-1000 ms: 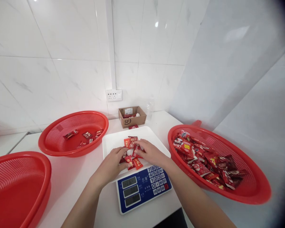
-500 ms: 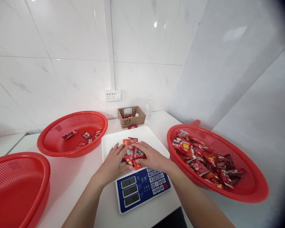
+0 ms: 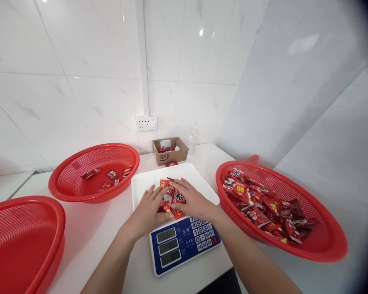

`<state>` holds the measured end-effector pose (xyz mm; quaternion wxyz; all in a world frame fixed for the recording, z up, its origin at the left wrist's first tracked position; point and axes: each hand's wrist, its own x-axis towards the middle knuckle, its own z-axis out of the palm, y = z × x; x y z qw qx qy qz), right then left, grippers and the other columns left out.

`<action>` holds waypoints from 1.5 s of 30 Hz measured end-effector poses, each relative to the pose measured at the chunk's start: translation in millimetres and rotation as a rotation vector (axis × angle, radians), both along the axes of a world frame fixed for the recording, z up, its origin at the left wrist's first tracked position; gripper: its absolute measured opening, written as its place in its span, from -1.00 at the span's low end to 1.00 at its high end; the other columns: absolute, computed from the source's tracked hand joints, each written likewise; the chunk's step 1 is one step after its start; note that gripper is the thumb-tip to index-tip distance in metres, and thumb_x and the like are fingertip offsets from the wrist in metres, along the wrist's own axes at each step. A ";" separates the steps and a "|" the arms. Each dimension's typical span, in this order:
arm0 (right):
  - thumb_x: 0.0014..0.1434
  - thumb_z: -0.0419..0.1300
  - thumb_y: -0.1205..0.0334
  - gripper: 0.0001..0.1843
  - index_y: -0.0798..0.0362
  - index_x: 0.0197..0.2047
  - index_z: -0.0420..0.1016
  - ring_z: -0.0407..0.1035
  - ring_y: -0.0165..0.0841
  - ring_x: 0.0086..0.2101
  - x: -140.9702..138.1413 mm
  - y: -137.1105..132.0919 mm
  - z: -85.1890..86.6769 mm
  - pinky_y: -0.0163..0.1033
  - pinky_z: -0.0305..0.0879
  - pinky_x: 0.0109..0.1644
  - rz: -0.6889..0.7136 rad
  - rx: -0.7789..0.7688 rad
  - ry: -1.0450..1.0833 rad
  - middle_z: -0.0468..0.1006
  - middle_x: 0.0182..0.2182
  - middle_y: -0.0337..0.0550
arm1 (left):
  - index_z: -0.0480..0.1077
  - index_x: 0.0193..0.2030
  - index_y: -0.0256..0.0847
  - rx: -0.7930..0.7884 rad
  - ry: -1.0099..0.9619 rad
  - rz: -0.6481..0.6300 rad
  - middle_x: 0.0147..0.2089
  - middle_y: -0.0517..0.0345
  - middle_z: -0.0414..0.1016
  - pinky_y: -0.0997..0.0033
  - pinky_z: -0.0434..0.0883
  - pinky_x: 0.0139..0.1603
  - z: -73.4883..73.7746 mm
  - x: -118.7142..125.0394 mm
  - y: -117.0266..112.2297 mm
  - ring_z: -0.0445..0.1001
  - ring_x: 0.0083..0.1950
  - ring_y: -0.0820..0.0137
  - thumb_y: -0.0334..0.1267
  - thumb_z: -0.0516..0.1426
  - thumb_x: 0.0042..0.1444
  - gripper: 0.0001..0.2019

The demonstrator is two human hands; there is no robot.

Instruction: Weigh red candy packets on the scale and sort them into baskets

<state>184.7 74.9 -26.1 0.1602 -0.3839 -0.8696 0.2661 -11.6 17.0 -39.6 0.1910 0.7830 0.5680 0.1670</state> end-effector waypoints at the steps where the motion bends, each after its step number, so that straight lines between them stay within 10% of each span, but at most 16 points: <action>1: 0.10 0.15 -0.07 -0.23 -0.06 0.32 0.03 -0.32 -0.13 0.31 -2.7 0.9 0.8 0.06 -0.21 0.32 -0.001 0.005 -0.027 -0.03 0.33 -0.15 | -0.08 0.35 -0.09 -0.004 -0.005 -0.006 0.40 0.01 -0.08 -0.05 -0.09 0.32 0.3 0.5 -0.2 -0.31 0.41 0.07 0.17 0.05 0.07 -0.22; 9: 0.28 -0.09 0.07 -0.40 -0.08 0.35 -0.10 -0.30 -0.12 0.31 -22.3 6.9 2.1 0.24 -0.30 0.28 0.077 0.097 -0.092 0.08 0.30 -0.12 | -0.29 0.38 -0.18 -0.043 -0.131 0.031 0.40 -0.12 -0.11 -0.04 0.00 0.29 5.6 2.1 -2.5 -0.22 0.40 0.05 0.07 0.12 0.05 -0.10; 18: 0.29 -0.12 0.16 -0.44 0.01 0.33 -0.02 -0.10 -0.18 0.27 -12.0 0.2 4.4 0.20 -0.23 0.29 0.074 0.085 -0.077 0.16 0.26 -0.03 | -0.09 0.34 -0.08 -0.001 -0.140 0.011 0.35 -0.04 0.07 0.00 0.05 0.28 12.0 6.1 -3.9 -0.04 0.37 0.10 -0.09 0.16 0.05 -0.25; 34: 0.23 -0.10 0.34 -0.44 -0.03 0.30 0.01 0.08 -0.30 0.21 22.4 -24.1 -10.6 -0.03 0.03 0.28 -0.007 0.023 0.181 0.16 0.25 -0.08 | -0.17 0.37 -0.14 -0.057 0.021 0.022 0.41 -0.05 -0.15 -0.02 -0.01 0.32 6.3 7.6 -0.8 -0.24 0.41 0.13 0.04 -0.03 0.19 -0.31; 45: 0.26 -0.06 0.19 -0.52 -0.01 0.24 0.17 0.04 -0.21 0.23 65.1 -28.4 -31.4 0.10 -0.01 0.28 -0.185 0.155 0.071 0.28 0.20 -0.08 | -0.08 0.33 -0.05 0.288 0.231 0.459 0.38 -0.04 -0.02 -0.14 0.15 0.22 3.1 -64.8 -73.9 -0.15 0.39 0.05 0.07 -0.06 0.18 -0.39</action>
